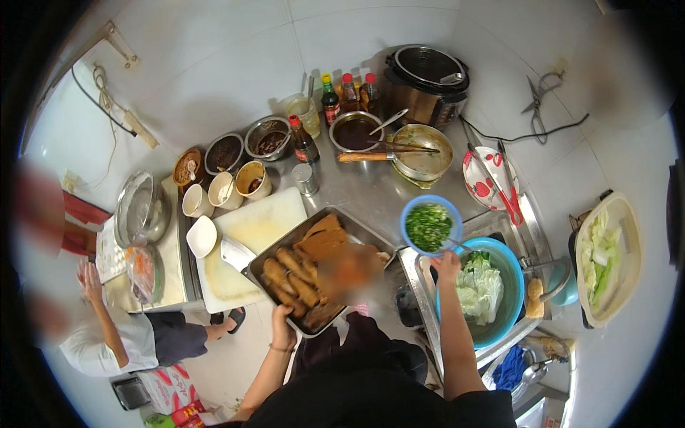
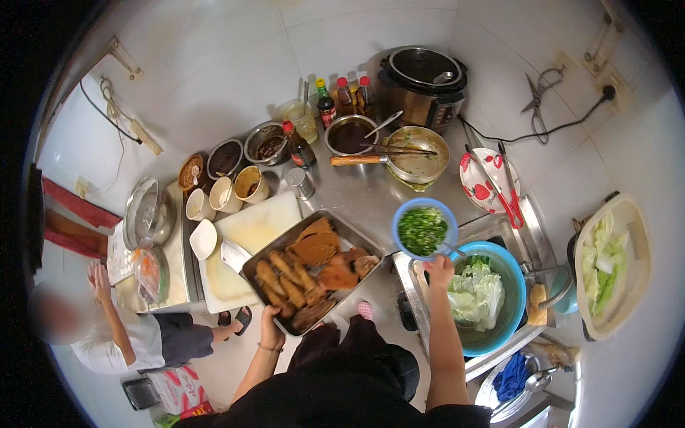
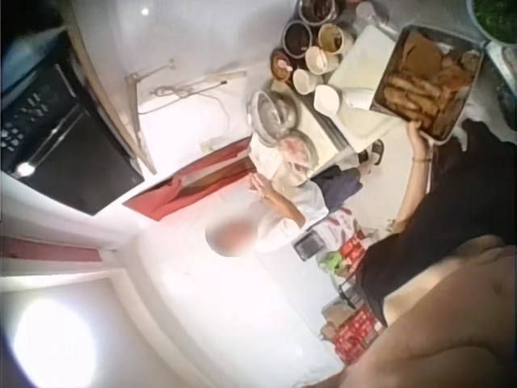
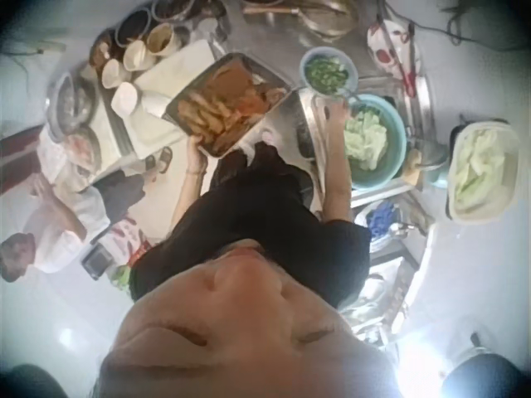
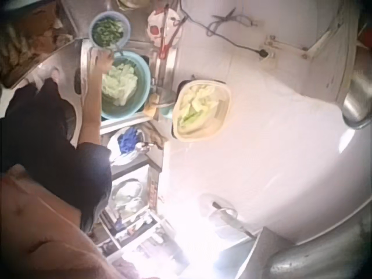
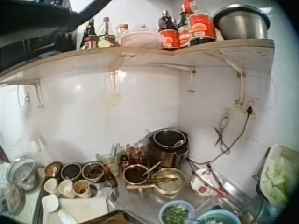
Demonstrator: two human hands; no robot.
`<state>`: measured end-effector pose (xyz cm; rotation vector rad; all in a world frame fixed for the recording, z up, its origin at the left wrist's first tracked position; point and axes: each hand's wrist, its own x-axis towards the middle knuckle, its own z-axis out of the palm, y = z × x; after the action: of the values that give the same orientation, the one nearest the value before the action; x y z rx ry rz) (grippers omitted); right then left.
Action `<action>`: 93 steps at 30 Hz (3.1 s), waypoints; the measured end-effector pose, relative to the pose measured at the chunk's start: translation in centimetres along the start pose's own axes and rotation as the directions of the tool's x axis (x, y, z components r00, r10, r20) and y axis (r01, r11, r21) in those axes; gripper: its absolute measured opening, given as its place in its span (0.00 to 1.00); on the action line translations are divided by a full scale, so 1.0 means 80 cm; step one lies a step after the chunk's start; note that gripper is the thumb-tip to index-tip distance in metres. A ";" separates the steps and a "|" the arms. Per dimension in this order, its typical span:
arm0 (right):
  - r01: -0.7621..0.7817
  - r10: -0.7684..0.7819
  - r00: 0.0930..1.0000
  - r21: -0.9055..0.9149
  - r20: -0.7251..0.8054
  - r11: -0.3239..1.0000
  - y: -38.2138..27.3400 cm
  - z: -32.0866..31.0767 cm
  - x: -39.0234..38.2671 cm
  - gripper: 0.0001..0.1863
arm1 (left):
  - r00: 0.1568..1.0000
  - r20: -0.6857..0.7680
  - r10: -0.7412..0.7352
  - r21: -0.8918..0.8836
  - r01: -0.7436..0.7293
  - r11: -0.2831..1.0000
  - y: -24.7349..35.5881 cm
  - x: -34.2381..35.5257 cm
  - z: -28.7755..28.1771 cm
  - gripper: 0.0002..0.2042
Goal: The person places a tray of cooked meat on a counter and begins slicing a piece of meat on a white cutting board using a knife. The person cuts the meat into smaller pieces while another individual works in the background.
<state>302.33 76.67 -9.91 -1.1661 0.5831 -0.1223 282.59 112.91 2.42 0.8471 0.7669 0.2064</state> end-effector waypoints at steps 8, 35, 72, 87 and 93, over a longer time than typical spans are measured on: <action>-0.140 0.147 0.982 0.072 -0.121 0.988 -0.038 -0.023 0.039 0.14 | 0.996 -0.016 -0.093 -0.049 0.092 0.995 -0.094 0.053 0.107 0.18; 0.675 -0.116 0.673 -0.543 0.730 0.499 0.025 0.259 -0.250 0.12 | 0.854 0.157 -0.496 0.180 0.469 0.865 0.069 0.073 -0.093 0.15; 0.537 -0.020 0.777 -0.647 0.629 0.541 -0.062 0.208 -0.302 0.25 | 0.946 -0.136 -0.294 -0.276 0.249 0.928 0.115 0.149 -0.092 0.09; 0.351 -0.286 0.934 -0.685 0.212 0.638 -0.106 0.075 -0.210 0.19 | 0.947 -0.121 -0.297 -0.220 0.266 0.939 0.107 0.144 -0.047 0.12; 0.279 -0.365 0.931 -0.674 0.014 0.685 -0.057 -0.063 -0.181 0.09 | 0.940 0.315 -0.129 -0.076 0.161 0.984 0.082 0.152 -0.088 0.13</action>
<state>288.56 76.19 -1.83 -1.9851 0.5343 -0.3084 287.34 127.01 -2.10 0.7023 0.5169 -0.0207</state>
